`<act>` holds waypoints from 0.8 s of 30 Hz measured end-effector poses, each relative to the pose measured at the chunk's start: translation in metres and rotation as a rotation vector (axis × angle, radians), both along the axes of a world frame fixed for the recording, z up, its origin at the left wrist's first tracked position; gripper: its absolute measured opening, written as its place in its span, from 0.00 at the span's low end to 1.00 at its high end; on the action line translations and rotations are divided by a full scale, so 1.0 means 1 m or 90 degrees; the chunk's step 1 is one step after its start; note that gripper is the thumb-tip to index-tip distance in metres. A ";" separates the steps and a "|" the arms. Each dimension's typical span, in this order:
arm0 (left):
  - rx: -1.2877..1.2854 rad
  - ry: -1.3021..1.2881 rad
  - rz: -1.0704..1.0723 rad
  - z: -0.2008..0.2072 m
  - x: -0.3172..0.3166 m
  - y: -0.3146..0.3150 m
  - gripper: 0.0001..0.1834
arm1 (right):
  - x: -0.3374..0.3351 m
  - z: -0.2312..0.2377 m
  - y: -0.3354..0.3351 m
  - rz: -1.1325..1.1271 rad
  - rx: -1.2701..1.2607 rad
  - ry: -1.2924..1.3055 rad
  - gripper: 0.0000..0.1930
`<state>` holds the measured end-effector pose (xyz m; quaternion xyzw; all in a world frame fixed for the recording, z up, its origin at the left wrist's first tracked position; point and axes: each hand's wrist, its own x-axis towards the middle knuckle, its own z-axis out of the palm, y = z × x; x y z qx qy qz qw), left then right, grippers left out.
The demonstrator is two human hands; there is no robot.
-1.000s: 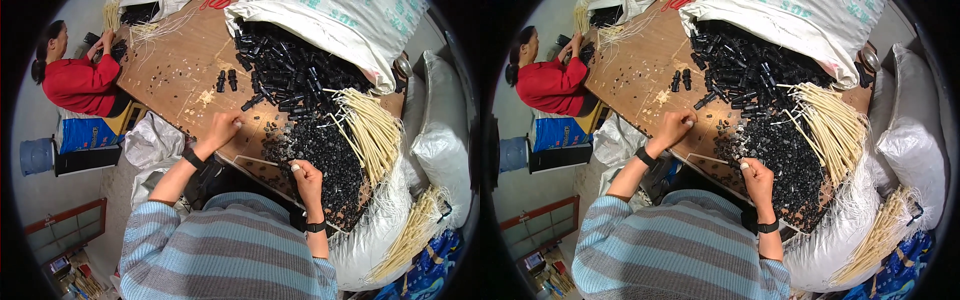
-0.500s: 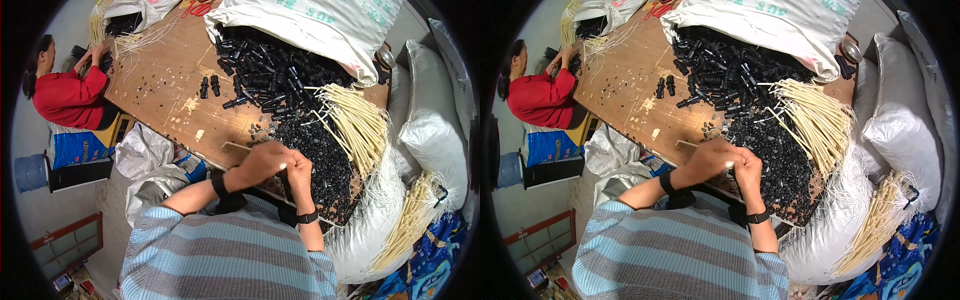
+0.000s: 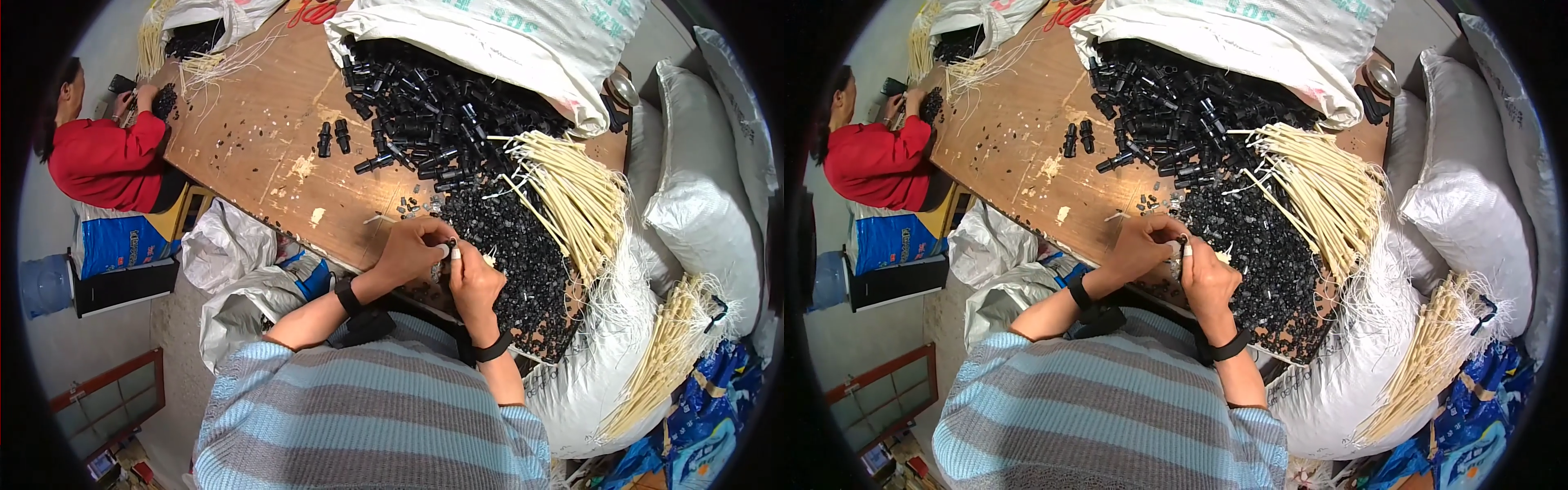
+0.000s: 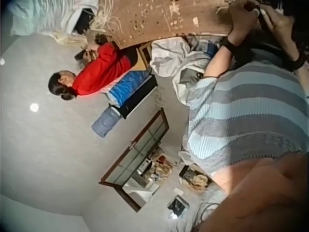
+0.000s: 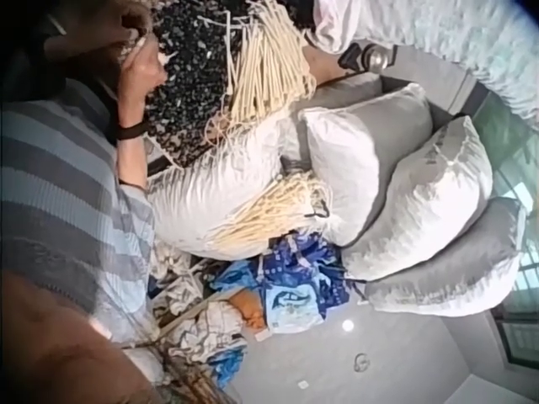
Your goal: The person assembles components by hand, threading white cords through black plastic parts and sliding them down to secure them. They repeat this process for several cords before gathering the finished assemblies and placing them into a large white bag.
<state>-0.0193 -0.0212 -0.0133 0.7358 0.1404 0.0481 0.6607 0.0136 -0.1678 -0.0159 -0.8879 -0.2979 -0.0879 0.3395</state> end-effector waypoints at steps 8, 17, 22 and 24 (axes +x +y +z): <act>0.152 -0.059 0.002 -0.004 0.007 0.019 0.12 | 0.003 0.007 -0.008 0.050 0.309 0.419 0.09; 0.321 -0.194 -0.203 -0.006 0.005 0.018 0.20 | 0.015 0.029 -0.023 0.091 0.694 0.805 0.11; 0.395 -0.115 -0.228 -0.010 0.003 0.026 0.20 | 0.016 0.043 -0.026 0.184 -0.089 0.143 0.18; 0.421 -0.159 -0.182 -0.010 0.001 0.023 0.18 | 0.016 0.033 -0.019 0.171 -0.009 0.071 0.13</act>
